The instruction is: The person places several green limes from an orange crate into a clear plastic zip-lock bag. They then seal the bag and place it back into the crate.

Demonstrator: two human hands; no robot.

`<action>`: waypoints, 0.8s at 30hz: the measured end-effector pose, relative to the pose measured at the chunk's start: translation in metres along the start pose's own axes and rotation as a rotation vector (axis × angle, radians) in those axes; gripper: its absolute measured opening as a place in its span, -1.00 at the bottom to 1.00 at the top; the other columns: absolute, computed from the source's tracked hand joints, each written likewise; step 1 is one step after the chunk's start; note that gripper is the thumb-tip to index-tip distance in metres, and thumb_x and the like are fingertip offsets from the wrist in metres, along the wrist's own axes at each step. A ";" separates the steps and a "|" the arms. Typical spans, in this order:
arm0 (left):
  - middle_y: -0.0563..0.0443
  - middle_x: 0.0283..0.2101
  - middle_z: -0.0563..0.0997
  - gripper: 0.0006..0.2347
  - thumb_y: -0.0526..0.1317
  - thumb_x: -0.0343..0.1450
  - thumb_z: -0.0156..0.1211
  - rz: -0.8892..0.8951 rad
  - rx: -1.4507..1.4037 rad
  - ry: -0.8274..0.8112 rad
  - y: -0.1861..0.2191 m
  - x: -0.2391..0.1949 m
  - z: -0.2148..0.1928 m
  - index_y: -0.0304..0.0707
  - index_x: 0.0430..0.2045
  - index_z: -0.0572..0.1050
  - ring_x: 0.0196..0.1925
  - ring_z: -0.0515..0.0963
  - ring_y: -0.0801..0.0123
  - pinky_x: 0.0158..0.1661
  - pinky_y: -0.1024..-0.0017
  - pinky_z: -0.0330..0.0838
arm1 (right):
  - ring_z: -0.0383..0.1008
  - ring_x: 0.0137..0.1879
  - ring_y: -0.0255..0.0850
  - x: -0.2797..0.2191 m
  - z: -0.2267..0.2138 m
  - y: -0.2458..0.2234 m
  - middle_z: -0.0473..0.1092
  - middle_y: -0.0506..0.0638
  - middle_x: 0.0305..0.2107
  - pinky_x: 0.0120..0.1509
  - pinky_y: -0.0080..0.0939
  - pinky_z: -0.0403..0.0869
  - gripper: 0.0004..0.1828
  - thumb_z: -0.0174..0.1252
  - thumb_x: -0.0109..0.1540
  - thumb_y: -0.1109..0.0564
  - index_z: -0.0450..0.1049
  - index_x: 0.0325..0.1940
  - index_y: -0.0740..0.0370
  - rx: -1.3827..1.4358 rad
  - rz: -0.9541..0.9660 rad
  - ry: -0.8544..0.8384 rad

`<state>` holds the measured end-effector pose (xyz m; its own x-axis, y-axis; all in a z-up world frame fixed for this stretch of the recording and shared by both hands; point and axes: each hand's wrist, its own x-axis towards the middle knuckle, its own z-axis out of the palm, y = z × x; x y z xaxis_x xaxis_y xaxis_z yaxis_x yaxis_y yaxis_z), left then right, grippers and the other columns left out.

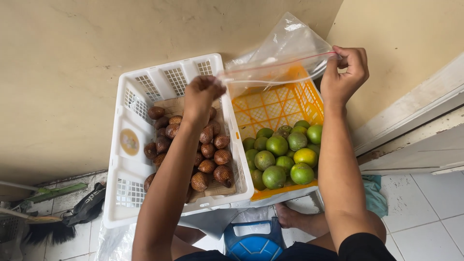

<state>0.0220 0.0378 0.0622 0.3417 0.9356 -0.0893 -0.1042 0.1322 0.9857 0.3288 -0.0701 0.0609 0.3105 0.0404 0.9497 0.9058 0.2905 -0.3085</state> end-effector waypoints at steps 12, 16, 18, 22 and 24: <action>-0.06 -0.25 0.52 -0.86 -0.46 0.48 0.09 0.176 -0.842 0.197 -0.044 0.057 0.033 -0.45 -0.11 0.41 -0.20 0.70 0.25 0.04 0.20 0.68 | 0.61 -0.23 -0.24 -0.023 0.009 0.061 0.42 -0.05 -0.31 0.00 -0.27 0.77 -0.73 0.19 0.23 0.44 0.49 -0.02 0.23 0.854 1.349 -0.109; 0.04 -0.45 0.50 -0.92 -0.42 0.39 0.16 0.225 -0.676 0.251 -0.032 0.044 0.047 -0.33 -0.30 0.50 -0.44 0.60 0.47 -0.24 0.43 0.69 | 0.69 -0.07 0.06 -0.034 0.014 0.095 0.55 0.17 -0.26 0.27 0.17 0.70 -0.73 0.24 0.21 0.46 0.58 -0.03 0.33 1.062 1.522 0.016; 0.07 -0.55 0.44 -0.94 -0.41 0.35 0.17 0.231 -0.619 0.300 -0.038 0.045 0.049 -0.27 -0.40 0.52 -0.53 0.52 0.52 -0.34 0.51 0.66 | 0.68 -0.06 0.14 -0.041 0.018 0.107 0.56 0.27 -0.25 0.26 0.20 0.70 -0.73 0.24 0.20 0.47 0.57 -0.02 0.41 1.111 1.595 0.070; 0.07 -0.62 0.35 -0.95 -0.33 0.36 0.26 0.237 -0.526 0.293 -0.043 0.046 0.054 -0.23 -0.51 0.55 -0.59 0.35 0.52 -0.46 0.55 0.48 | 0.68 -0.12 0.04 -0.046 0.024 0.106 0.57 0.20 -0.29 0.08 0.11 0.75 -0.83 0.26 0.22 0.33 0.58 -0.10 0.29 1.058 1.594 0.097; 0.06 -0.65 0.33 -0.92 -0.32 0.36 0.27 0.227 -0.514 0.280 -0.041 0.041 0.055 -0.22 -0.57 0.54 -0.62 0.33 0.49 -0.51 0.55 0.42 | 0.68 -0.17 -0.01 -0.040 0.024 0.089 0.56 0.16 -0.33 -0.03 0.05 0.77 -0.88 0.27 0.24 0.25 0.57 -0.13 0.21 0.973 1.545 0.067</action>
<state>0.0918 0.0532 0.0257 0.0076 0.9999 0.0117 -0.6052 -0.0047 0.7961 0.3895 -0.0226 -0.0034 0.6421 0.7547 -0.1346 -0.6342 0.4244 -0.6462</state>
